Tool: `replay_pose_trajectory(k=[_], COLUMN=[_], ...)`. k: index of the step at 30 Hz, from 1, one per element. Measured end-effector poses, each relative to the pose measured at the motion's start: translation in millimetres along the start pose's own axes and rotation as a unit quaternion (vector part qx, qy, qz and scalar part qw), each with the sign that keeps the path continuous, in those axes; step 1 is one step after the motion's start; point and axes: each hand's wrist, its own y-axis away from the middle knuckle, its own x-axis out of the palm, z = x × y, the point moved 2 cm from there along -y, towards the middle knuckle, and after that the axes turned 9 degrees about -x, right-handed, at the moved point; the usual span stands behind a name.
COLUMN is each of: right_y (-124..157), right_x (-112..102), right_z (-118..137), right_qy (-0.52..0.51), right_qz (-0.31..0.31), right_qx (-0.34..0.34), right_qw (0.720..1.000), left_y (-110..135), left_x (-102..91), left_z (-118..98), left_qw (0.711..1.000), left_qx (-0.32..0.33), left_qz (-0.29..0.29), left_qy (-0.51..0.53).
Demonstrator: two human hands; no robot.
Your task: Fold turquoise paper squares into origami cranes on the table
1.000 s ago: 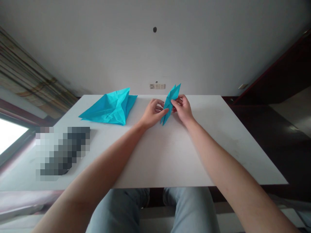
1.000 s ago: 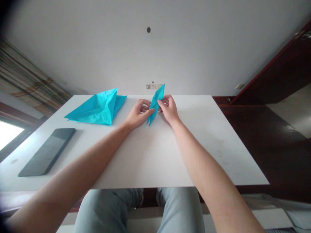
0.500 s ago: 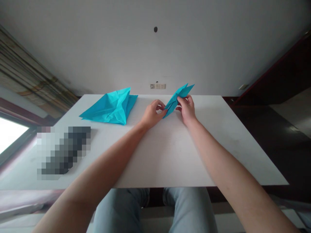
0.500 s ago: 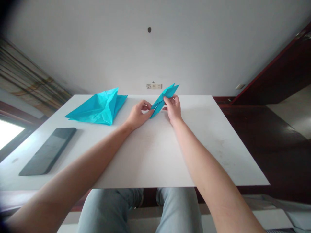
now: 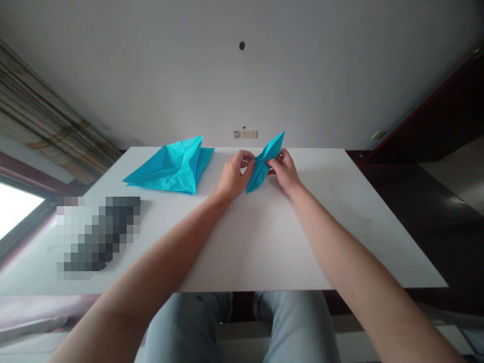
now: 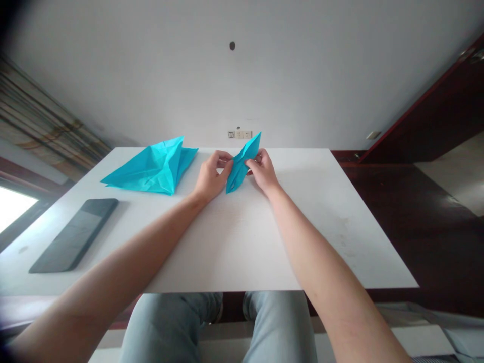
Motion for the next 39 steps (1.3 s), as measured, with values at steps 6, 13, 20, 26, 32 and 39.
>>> replay_pose_trajectory(k=[6, 13, 20, 26, 32, 39], right_y=[2, 1, 2, 3, 3, 0], right_x=[3, 3, 3, 2, 0, -3], right_z=[2, 2, 6, 7, 5, -1], right_qy=[-0.004, 0.003, 0.016, 0.028, 0.03, 0.034], right_qz=[0.018, 0.025, 0.033, 0.046, 0.051, 0.019], right_qx=[-0.006, 0.001, -0.006, -0.013, -0.013, -0.007], right_qw=[1.0, 1.0, 0.999, 0.998, 0.998, 0.999], left_y=[-4, -1, -3, -2, -2, -2], left_x=[3.9, 7.6, 6.4, 7.5, 8.6, 5.3], left_z=[9, 5, 1, -4, -8, -2], left_qw=[0.999, 0.987, 0.987, 0.986, 0.979, 0.985], left_qx=[-0.034, -0.084, -0.095, -0.082, -0.089, -0.108], left_qz=[0.006, 0.07, 0.057, 0.077, 0.09, 0.042], left_qy=[0.042, 0.114, 0.117, 0.12, 0.162, 0.126])
